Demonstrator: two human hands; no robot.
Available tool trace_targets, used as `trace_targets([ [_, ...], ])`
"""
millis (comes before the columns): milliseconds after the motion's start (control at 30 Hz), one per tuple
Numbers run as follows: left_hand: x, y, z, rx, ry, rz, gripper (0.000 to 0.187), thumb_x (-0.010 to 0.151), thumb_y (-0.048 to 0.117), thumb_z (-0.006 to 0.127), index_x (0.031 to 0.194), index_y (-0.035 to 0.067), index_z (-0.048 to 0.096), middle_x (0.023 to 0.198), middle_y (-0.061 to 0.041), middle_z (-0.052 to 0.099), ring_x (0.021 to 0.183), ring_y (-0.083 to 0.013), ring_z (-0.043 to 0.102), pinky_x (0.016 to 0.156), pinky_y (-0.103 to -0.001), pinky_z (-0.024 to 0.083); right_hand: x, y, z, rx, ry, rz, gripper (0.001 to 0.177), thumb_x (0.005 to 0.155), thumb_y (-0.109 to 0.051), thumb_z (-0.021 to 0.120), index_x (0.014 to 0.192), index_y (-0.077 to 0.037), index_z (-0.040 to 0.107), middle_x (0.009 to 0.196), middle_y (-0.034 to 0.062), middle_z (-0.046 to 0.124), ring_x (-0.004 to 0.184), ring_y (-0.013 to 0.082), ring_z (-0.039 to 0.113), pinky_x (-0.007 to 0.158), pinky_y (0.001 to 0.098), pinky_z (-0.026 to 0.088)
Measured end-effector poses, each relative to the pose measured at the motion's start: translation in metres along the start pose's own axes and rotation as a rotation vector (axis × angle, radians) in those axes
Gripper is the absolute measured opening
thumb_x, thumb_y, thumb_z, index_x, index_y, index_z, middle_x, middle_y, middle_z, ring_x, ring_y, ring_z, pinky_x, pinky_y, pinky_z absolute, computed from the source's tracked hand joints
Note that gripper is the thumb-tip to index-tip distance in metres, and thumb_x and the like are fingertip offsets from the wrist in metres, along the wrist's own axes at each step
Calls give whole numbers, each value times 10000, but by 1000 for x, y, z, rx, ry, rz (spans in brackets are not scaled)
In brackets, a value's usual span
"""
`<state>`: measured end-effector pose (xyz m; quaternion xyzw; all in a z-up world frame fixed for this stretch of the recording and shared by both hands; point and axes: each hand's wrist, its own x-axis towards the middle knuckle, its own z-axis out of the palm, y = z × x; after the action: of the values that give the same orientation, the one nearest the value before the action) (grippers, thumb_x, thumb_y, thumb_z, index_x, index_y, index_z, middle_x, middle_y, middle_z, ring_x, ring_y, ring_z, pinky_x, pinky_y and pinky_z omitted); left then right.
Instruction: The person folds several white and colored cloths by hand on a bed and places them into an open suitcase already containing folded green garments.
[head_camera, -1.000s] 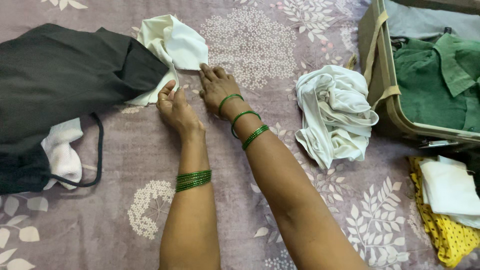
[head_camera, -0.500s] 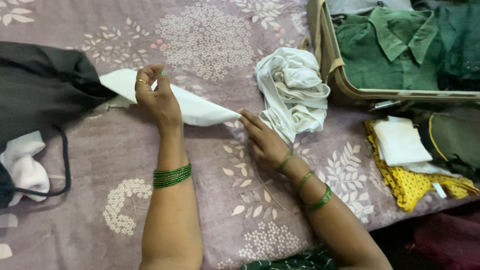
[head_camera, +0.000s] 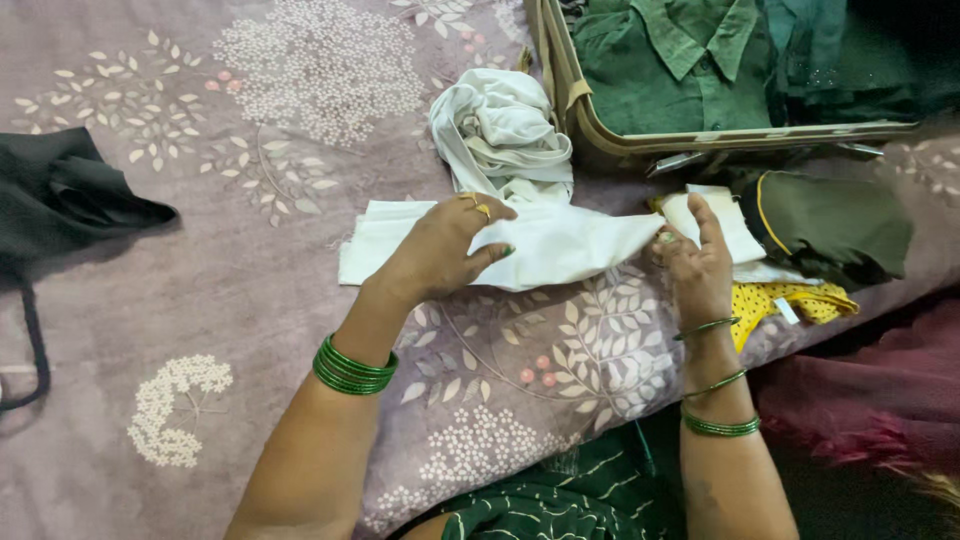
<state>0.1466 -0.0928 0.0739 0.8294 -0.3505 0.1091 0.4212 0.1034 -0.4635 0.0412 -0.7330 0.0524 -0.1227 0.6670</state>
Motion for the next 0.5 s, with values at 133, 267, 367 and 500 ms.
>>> trace_targets([
  [133, -14, 9, 26, 153, -256, -42, 531, 752, 304, 821, 1220, 100, 673, 1288, -87, 643, 1294, -295, 543, 1041, -472, 433, -17, 13, 13, -142, 4, -137, 617, 986, 73, 629, 1567, -69, 478, 1204, 84, 545, 1053, 114, 558, 932, 252, 525],
  [267, -20, 15, 49, 372, -94, 108, 699, 588, 382, 839, 1215, 120, 675, 1325, -131, 609, 1276, -369, 499, 957, -591, 380, -43, -11, 35, -443, -60, -426, 472, 906, 103, 654, 1359, -25, 619, 1442, 110, 549, 1281, 152, 560, 997, 275, 516],
  [367, -24, 20, 56, 528, -71, 58, 540, 619, 105, 730, 1154, 142, 660, 1306, -106, 621, 1288, -348, 547, 979, -589, 431, -55, -34, 45, -608, -43, -507, 442, 857, 90, 672, 1284, -24, 673, 1379, 100, 598, 1182, 167, 608, 938, 275, 534],
  [500, -35, 17, 55, 431, -131, -11, 357, 777, 17, 648, 1122, 97, 681, 1141, -85, 659, 1071, -287, 624, 842, -444, 525, -60, -50, 45, -589, 51, -311, 420, 866, 30, 683, 1278, -56, 689, 1210, 84, 653, 884, 184, 594, 774, 286, 515],
])
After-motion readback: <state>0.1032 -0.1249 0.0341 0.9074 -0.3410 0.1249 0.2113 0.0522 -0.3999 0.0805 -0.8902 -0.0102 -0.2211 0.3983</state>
